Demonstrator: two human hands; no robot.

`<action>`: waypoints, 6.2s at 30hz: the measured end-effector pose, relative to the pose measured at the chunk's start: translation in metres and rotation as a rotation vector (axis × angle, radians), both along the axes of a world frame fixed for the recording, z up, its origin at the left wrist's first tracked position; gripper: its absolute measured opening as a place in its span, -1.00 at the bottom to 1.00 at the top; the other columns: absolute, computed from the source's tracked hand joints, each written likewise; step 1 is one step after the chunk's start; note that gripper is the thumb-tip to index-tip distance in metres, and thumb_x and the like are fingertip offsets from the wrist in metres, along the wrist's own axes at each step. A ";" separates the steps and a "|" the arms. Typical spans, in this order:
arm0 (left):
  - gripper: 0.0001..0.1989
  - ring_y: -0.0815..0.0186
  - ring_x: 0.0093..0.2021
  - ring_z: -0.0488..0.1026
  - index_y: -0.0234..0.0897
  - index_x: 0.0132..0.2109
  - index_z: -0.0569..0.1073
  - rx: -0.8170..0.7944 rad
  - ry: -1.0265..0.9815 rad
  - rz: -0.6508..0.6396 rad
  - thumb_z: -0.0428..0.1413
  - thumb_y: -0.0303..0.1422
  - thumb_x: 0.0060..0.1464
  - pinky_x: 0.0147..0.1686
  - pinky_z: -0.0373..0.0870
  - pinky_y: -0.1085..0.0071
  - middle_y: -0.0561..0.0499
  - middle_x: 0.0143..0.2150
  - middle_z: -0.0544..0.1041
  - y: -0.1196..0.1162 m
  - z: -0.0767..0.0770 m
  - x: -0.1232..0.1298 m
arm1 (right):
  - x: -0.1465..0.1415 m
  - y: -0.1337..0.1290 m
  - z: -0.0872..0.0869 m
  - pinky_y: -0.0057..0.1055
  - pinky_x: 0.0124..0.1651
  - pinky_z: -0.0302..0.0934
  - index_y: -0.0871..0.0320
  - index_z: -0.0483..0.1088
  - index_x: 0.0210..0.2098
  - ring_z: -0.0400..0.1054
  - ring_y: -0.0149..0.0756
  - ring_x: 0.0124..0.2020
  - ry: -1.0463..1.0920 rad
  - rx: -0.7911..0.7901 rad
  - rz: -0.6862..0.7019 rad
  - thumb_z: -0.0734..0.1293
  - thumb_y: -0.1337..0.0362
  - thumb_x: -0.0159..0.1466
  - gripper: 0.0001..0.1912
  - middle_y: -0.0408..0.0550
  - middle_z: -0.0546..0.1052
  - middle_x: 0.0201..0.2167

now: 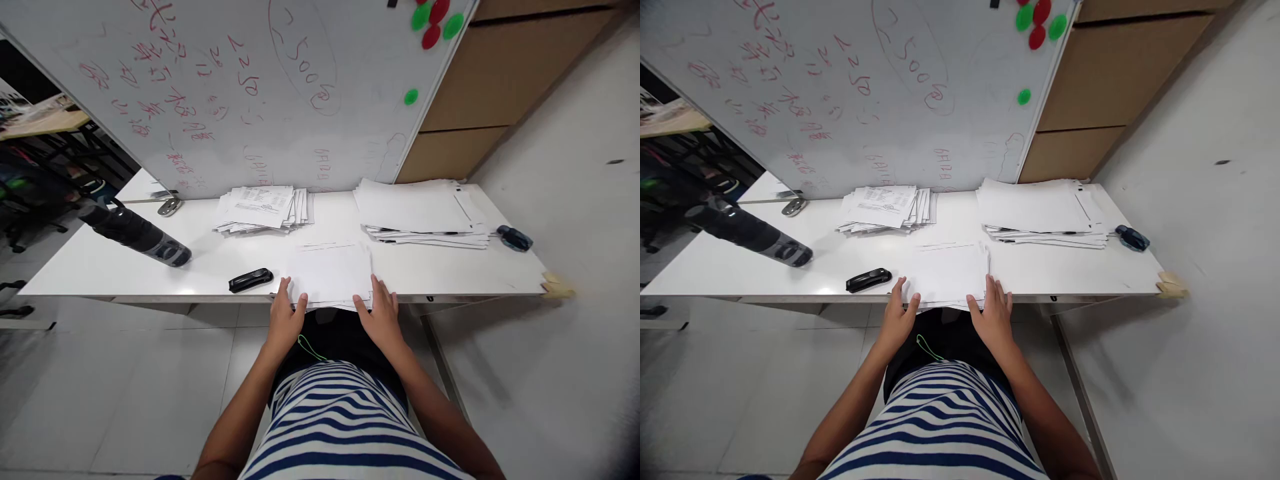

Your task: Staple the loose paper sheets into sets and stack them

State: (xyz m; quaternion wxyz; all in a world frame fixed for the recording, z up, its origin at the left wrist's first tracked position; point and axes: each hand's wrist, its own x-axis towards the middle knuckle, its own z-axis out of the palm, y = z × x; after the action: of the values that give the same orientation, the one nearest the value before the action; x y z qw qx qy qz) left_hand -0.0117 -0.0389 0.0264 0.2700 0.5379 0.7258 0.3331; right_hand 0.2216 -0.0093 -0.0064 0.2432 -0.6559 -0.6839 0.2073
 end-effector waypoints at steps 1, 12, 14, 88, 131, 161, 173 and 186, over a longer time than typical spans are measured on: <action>-0.38 0.02 0.42 0.05 -0.19 0.37 0.12 0.007 0.021 -0.002 -0.05 -0.04 0.27 0.33 0.05 -0.06 -0.22 0.42 0.13 0.000 0.000 -0.001 | 0.002 0.002 0.000 0.26 0.39 -0.31 0.20 -0.09 0.41 -0.07 0.07 0.42 0.010 -0.003 -0.011 0.08 -0.10 0.38 -0.24 0.24 0.17 0.37; -0.63 0.03 0.41 0.05 -0.14 0.17 0.36 0.358 0.462 -0.095 -0.03 -0.19 0.29 0.36 -0.20 -0.10 -0.14 0.32 0.32 0.024 0.060 -0.013 | 0.040 0.089 -0.020 0.09 0.35 0.03 0.22 0.19 0.28 0.05 0.00 0.36 0.118 0.368 -0.106 0.15 0.05 0.38 -0.43 0.25 0.24 0.31; -0.59 -0.01 0.41 0.05 -0.16 0.18 0.36 0.352 0.538 -0.073 -0.02 -0.15 0.27 0.35 -0.18 -0.12 -0.16 0.32 0.32 0.048 0.070 -0.025 | 0.040 0.101 -0.025 0.08 0.32 0.08 0.26 0.25 0.22 0.11 0.03 0.32 0.080 0.403 -0.151 0.16 0.10 0.37 -0.47 0.28 0.31 0.25; -0.56 0.08 -0.08 0.55 -0.27 -0.17 0.63 0.192 -0.523 0.027 0.28 -0.02 -0.07 -0.06 0.46 0.20 -0.10 -0.14 0.65 0.052 0.018 -0.025 | -0.016 0.041 0.041 -0.13 0.03 0.37 0.11 0.46 0.01 0.46 -0.02 0.02 0.764 -0.021 0.056 0.27 -0.04 0.31 -0.56 0.06 0.59 -0.02; -0.59 -0.10 0.15 0.34 -0.21 0.12 0.42 0.074 0.628 0.031 0.10 -0.20 0.15 0.09 0.26 0.01 -0.19 0.05 0.49 0.043 -0.003 -0.122 | 0.007 0.025 0.028 -0.15 0.05 0.37 0.15 0.49 0.01 0.47 -0.01 0.03 0.767 -0.302 0.019 0.31 0.10 0.23 -0.59 0.04 0.60 -0.01; -0.51 0.08 0.10 0.43 -0.05 0.06 0.48 -0.196 0.086 -0.275 0.13 0.05 0.04 -0.01 0.39 0.26 -0.03 0.11 0.52 0.038 0.042 -0.120 | -0.036 0.022 0.041 -0.12 -0.05 0.44 0.05 0.24 0.22 0.55 -0.09 -0.13 0.816 -0.394 0.189 0.30 0.02 0.29 -0.45 0.03 0.62 -0.07; -0.41 0.02 0.29 0.25 -0.24 0.29 0.24 0.199 0.230 0.033 -0.10 0.00 0.26 0.23 0.17 0.06 -0.23 0.30 0.32 0.101 0.023 -0.082 | -0.038 0.026 0.044 -0.17 -0.01 0.42 0.04 0.37 0.14 0.52 -0.06 -0.05 0.830 -0.329 0.212 0.29 0.00 0.30 -0.53 0.03 0.60 -0.02; -0.47 -0.22 0.36 0.07 -0.36 0.20 0.34 0.028 0.572 0.032 -0.04 -0.09 0.24 0.18 0.14 -0.18 -0.43 0.33 0.20 0.106 0.007 -0.064 | -0.033 0.051 0.018 -0.22 -0.05 0.42 0.11 0.42 0.06 0.52 -0.10 -0.06 0.923 -0.401 0.176 0.35 -0.05 0.24 -0.49 0.05 0.59 -0.01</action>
State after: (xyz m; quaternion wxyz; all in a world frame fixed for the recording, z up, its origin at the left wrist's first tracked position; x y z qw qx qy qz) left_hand -0.0761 0.0674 0.0338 0.0416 0.6024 0.7761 0.1819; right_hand 0.1884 0.0412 0.0119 0.3708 -0.4697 -0.5045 0.6224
